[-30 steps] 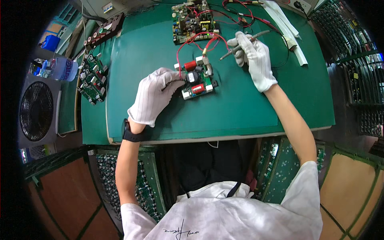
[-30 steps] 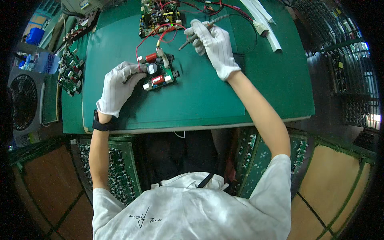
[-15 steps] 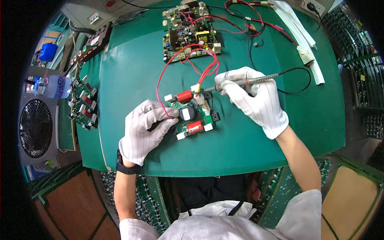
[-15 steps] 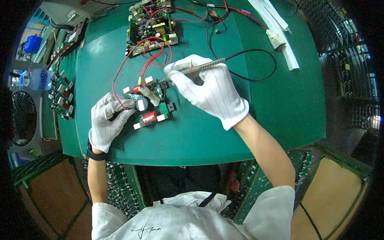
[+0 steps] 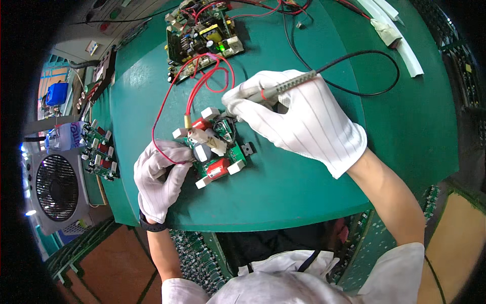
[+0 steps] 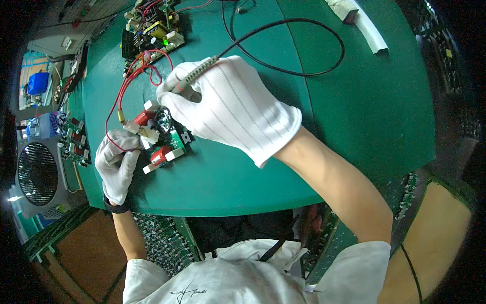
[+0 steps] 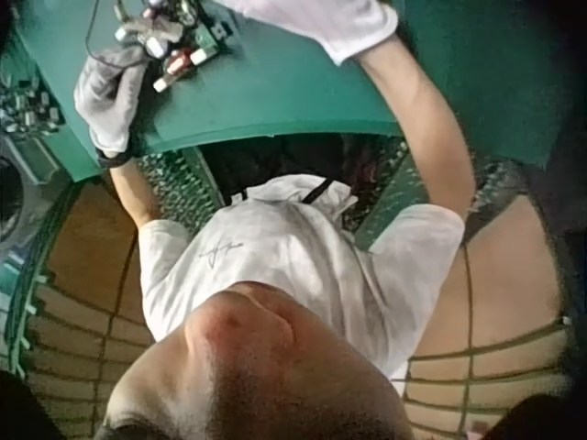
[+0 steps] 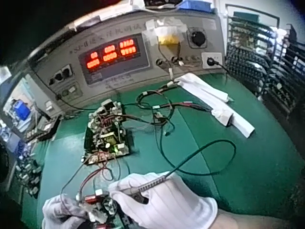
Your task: The person assembles electronic components onto a printed circuit board, then tests the assembled components. The assembly is performed with a soldering iron to connect wires and components to the board.
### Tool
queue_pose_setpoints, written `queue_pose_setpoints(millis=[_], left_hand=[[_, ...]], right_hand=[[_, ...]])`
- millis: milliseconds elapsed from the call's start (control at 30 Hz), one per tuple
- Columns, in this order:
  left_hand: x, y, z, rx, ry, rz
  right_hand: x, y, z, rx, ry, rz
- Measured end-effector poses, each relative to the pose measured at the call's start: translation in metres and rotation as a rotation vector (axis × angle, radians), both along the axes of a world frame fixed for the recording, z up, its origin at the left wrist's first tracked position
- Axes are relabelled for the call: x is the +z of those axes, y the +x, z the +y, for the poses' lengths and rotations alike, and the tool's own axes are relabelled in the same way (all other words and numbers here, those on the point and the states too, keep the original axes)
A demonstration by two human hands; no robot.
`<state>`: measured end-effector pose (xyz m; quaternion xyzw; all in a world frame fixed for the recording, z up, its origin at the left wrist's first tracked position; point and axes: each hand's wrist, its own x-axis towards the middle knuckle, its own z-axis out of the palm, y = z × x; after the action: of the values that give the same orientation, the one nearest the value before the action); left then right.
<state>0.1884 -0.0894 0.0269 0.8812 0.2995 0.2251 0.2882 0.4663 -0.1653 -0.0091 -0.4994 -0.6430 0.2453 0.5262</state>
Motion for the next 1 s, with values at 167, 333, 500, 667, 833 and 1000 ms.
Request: queue_pose_setpoints(millis=[167,333,500,667,833,1000], left_hand=[[0.021,-0.005,-0.002,0.023,0.156,0.053],[-0.009,-0.009,-0.009,-0.096,-0.054,-0.102],[-0.002,-0.01,-0.021,-0.076,-0.028,-0.119],[-0.015,0.0,-0.008,-0.09,-0.086,-0.207],[0.003,-0.009,0.0,-0.032,0.036,-0.125],[-0.011,-0.006,0.003,-0.02,-0.084,-0.122]], right_hand=[[0.028,0.005,0.003,0.017,0.204,-0.504],[0.015,-0.004,-0.016,0.009,-0.091,0.075],[0.023,-0.005,-0.027,0.06,-0.264,0.196],[0.012,0.004,-0.021,0.012,-0.268,0.168],[0.03,0.003,-0.008,-0.063,-0.099,0.062],[0.02,0.008,-0.016,0.089,-0.262,0.234]])
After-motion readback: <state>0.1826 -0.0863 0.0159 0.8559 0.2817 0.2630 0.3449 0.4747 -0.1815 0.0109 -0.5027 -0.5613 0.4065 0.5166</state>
